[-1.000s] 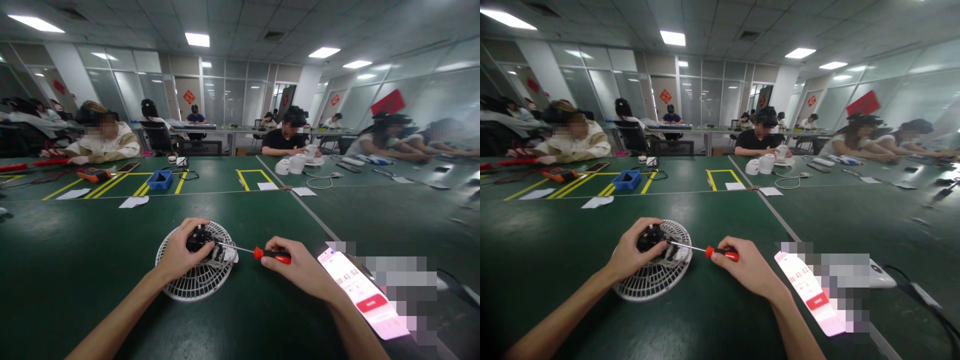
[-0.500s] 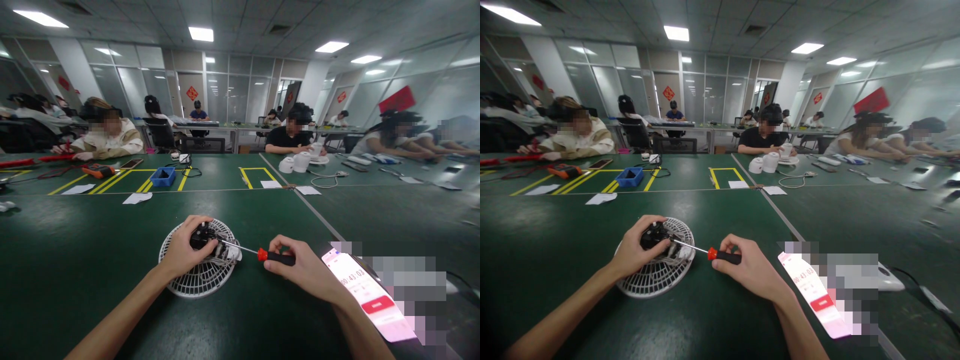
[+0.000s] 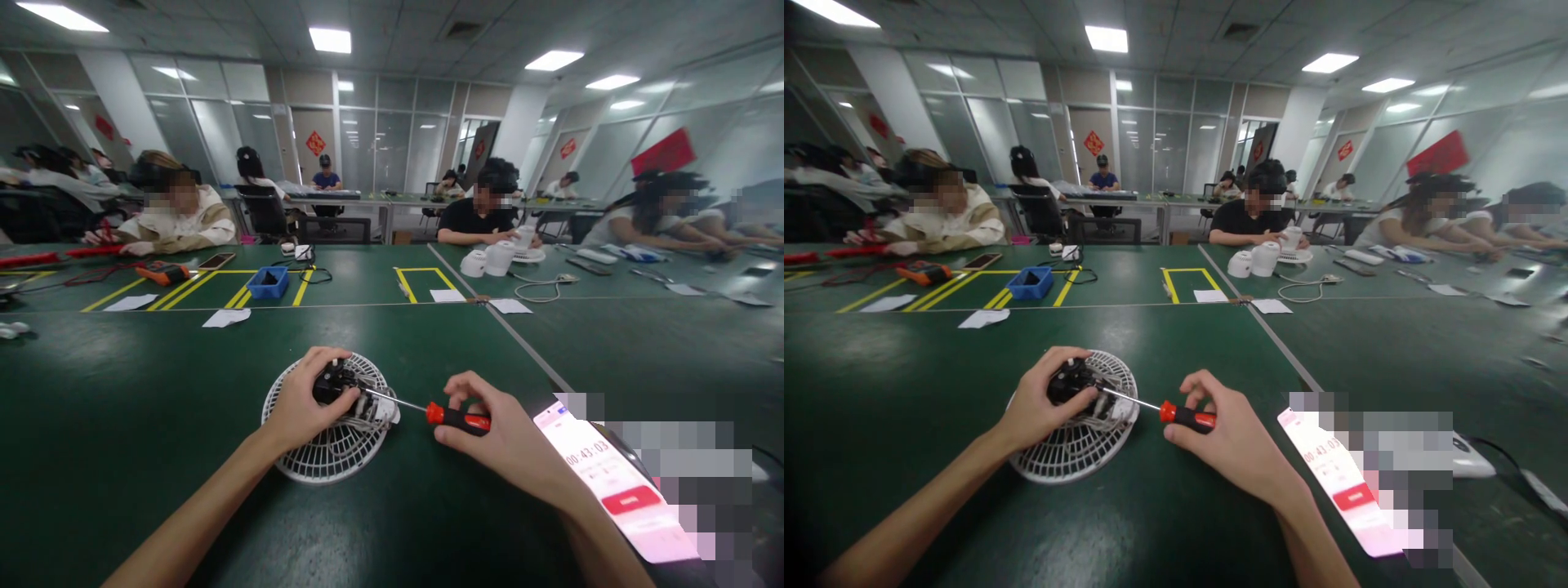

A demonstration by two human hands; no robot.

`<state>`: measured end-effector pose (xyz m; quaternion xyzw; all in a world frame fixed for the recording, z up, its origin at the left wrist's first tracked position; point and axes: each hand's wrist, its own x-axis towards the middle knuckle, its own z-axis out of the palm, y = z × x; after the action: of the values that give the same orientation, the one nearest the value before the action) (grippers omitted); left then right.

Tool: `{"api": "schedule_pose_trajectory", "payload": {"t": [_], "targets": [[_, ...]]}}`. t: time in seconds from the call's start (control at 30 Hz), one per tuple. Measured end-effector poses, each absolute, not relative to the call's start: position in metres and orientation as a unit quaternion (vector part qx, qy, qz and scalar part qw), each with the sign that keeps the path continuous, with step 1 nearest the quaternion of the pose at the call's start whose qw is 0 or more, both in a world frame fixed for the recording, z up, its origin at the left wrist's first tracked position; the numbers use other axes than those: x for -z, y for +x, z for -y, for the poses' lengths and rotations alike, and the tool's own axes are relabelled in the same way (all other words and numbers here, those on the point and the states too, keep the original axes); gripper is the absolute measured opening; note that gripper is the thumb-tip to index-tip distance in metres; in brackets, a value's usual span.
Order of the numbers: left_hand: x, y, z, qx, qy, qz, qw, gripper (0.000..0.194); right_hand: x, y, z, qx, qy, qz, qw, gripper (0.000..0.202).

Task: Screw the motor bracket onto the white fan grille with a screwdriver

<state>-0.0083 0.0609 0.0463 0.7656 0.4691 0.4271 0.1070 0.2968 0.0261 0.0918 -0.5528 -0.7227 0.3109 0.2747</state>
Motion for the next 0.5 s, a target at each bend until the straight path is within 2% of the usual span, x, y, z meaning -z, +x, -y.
{"api": "schedule_pose_trajectory", "payload": {"t": [0.23, 0.5], "targets": [[-0.0469, -0.0087, -0.0586, -0.432, 0.765, -0.465, 0.111, 0.04, -0.0938, 0.2994, -0.025, -0.309, -0.553, 0.729, 0.259, 0.025], [-0.0448, -0.0094, -0.0594, -0.432, 0.766, -0.465, 0.102, 0.04, -0.0909, 0.3001, -0.0303, -0.335, -0.555, 0.722, 0.24, 0.042]]}}
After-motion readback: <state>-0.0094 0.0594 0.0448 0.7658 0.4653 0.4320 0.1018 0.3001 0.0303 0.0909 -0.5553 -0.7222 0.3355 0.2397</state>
